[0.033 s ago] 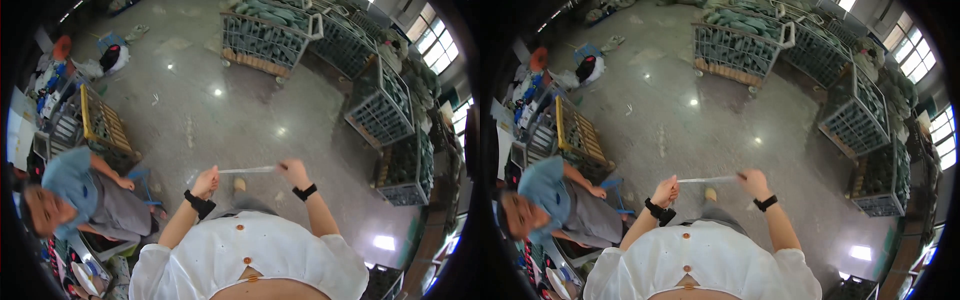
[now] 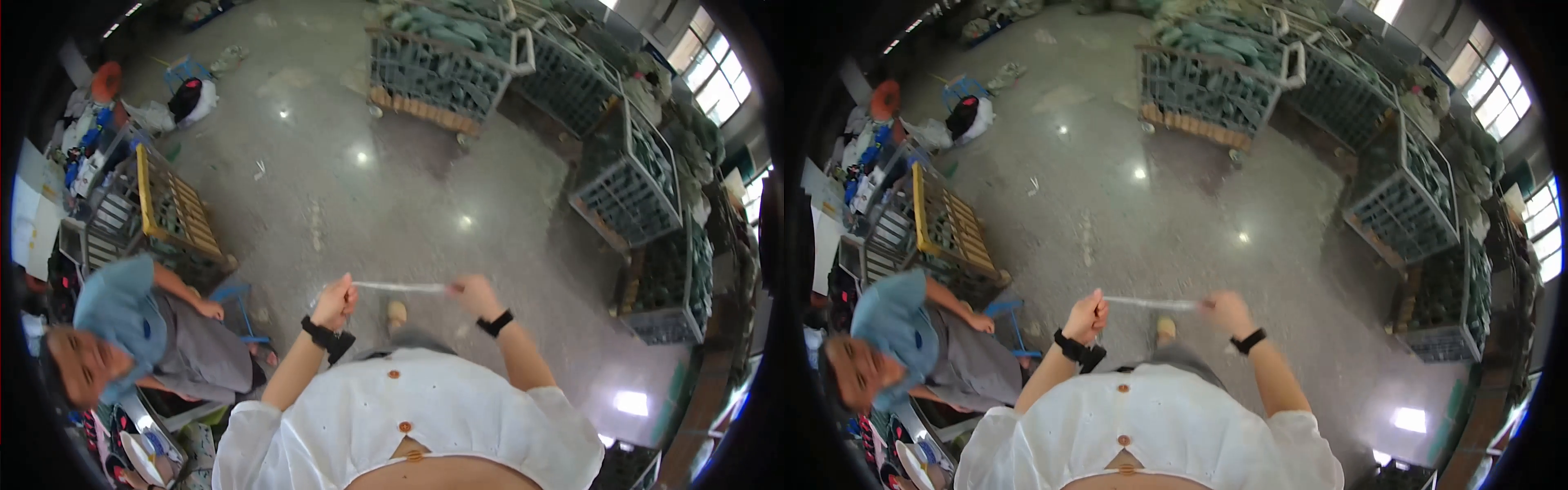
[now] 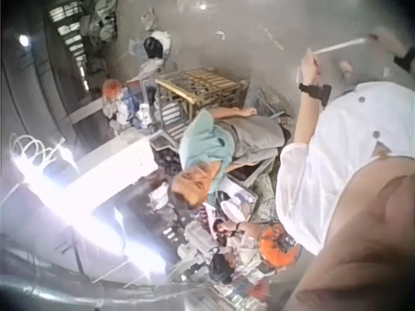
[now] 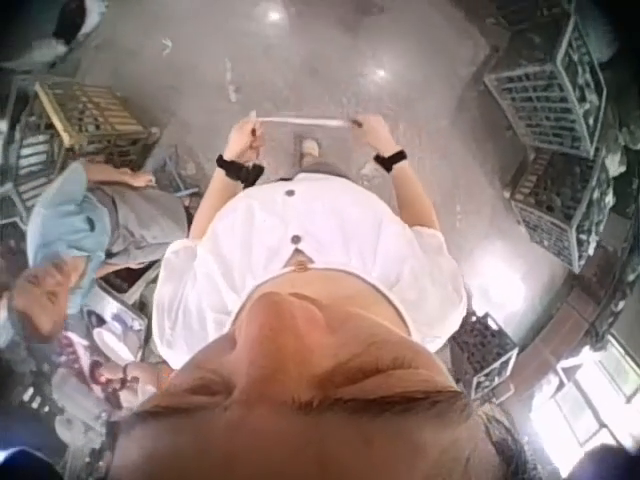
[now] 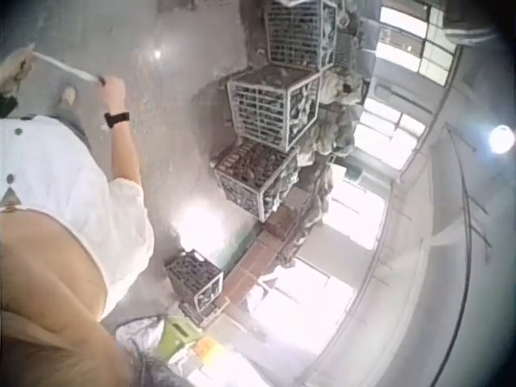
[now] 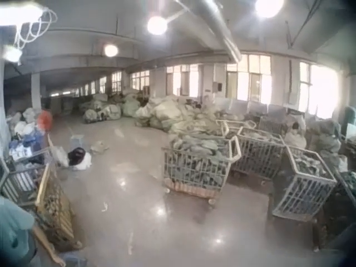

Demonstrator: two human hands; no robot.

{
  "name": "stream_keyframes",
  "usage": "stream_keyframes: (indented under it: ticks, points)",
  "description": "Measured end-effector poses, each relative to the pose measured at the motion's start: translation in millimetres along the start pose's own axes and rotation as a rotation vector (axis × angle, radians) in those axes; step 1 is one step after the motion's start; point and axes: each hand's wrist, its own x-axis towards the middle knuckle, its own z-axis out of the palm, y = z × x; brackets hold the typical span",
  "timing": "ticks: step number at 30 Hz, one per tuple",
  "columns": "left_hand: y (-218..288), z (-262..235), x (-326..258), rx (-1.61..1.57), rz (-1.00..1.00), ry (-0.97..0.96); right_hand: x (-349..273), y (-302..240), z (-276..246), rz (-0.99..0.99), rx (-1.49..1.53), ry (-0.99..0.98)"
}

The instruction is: The recorder collects black and red shoe uppers from a large green bag and organizes them on a work table.

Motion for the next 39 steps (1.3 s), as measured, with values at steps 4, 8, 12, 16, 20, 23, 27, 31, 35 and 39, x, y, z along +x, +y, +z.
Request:
stream_keyframes:
  ticks: [4,8,12,16,20,23,27,31,35,39]
  points:
    - [83,-26,48,-0.527,0.199,0.249,102,-52,41,-0.300,0.037,-0.344]
    - [95,-120,91,0.186,0.470,0.667,232,-135,22,-0.687,0.133,-0.469]
    - [92,-180,117,0.501,0.227,0.386,360,-210,-3,-0.842,0.072,-0.334]
    - [181,-184,160,0.128,0.024,0.117,478,-237,16,-0.782,0.177,-0.204]
    - [251,-247,234,0.085,0.258,0.279,567,-278,14,-0.603,0.372,0.127]
    - [303,-295,282,-0.185,0.358,0.383,642,-301,10,-0.391,0.621,0.129]
    - [369,-339,332,-0.263,0.297,0.198,716,-313,8,-0.624,0.459,-0.467]
    - [420,-410,386,-0.172,0.218,0.093,805,-330,44,-0.475,0.736,-0.811]
    - [466,-473,421,-0.304,0.159,0.101,912,-371,52,-0.804,0.647,-0.765]
    - [540,-530,444,-0.086,0.072,0.264,1012,-434,51,-0.651,0.639,-1.065]
